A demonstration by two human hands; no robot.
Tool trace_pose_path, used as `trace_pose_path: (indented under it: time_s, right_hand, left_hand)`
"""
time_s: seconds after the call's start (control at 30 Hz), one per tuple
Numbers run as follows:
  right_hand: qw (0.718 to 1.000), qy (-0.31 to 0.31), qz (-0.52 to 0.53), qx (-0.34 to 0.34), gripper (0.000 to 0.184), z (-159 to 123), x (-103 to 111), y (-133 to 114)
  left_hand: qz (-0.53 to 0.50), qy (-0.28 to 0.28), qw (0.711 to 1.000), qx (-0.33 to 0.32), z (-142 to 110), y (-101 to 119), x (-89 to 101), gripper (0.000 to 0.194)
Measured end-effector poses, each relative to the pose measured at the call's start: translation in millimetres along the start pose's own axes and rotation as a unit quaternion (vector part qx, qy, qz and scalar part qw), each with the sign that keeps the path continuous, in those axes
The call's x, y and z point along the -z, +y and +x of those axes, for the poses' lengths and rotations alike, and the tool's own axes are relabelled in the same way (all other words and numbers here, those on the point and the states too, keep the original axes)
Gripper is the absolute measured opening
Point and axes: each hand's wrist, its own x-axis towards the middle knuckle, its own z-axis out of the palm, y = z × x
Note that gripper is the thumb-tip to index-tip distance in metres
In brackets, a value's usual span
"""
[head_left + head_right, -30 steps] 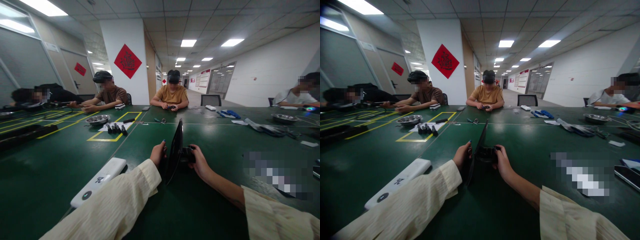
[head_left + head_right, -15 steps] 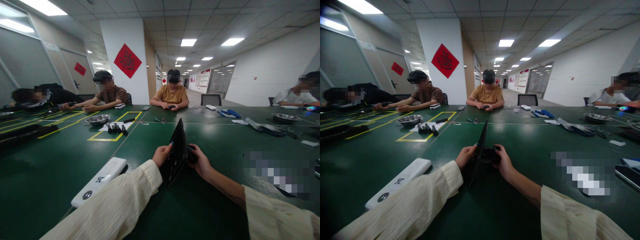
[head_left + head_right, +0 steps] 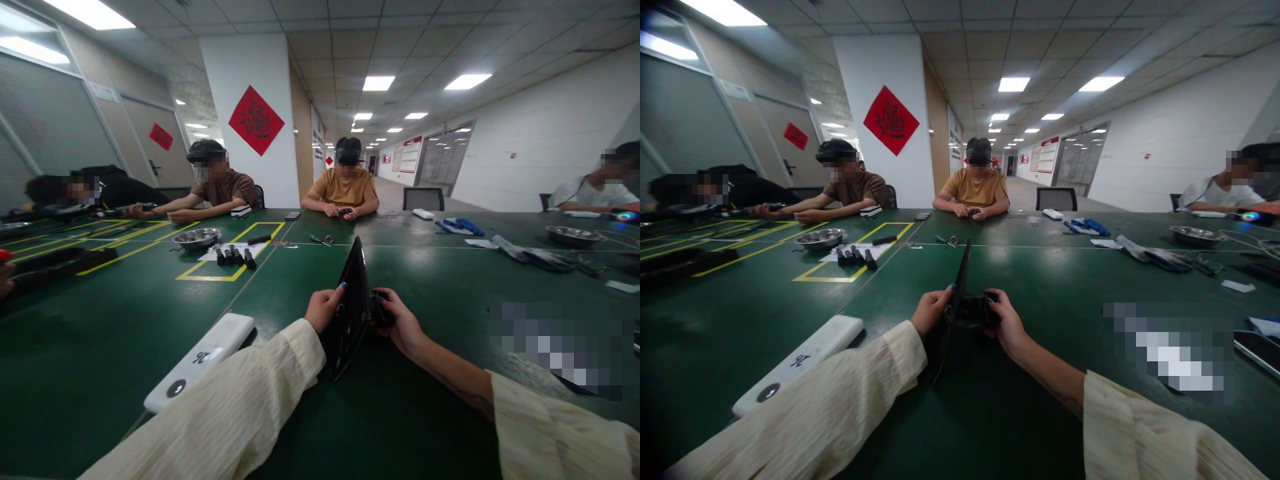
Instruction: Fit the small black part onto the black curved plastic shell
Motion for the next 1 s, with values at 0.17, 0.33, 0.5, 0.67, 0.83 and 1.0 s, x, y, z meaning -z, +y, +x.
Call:
trace_pose_path:
  time_s: [0.17,0.33,0.5,0.67,0.83,1.0]
  right_hand:
    - [1.000,-0.006,0.000,0.000,0.032,-2,-1,-2]
    - [1.000,-0.027,-0.003,-0.006,0.033,0,0,0]
    - [0.999,-0.042,-0.006,-0.006,0.034,1,2,2]
    - [0.999,-0.041,-0.002,0.004,0.035,0,0,1]
    - [0.999,-0.046,0.002,-0.002,0.036,0,0,0]
    - [0.998,-0.055,-0.007,-0.013,0.039,-1,1,-1]
  left_hand:
    - [-0.013,0.002,1.000,0.001,-1,0,0.0,0.061]
    - [-0.026,0.020,0.999,0.004,-2,1,-1.4,0.061]
    - [-0.012,0.013,1.000,0.012,-3,1,-1.1,0.061]
    - [0.086,0.011,0.996,-0.004,-3,-2,4.2,0.063]
    - [0.165,0.019,0.986,-0.028,-2,-3,8.4,0.062]
    - [0.264,0.046,0.960,-0.083,-9,7,9.7,0.061]
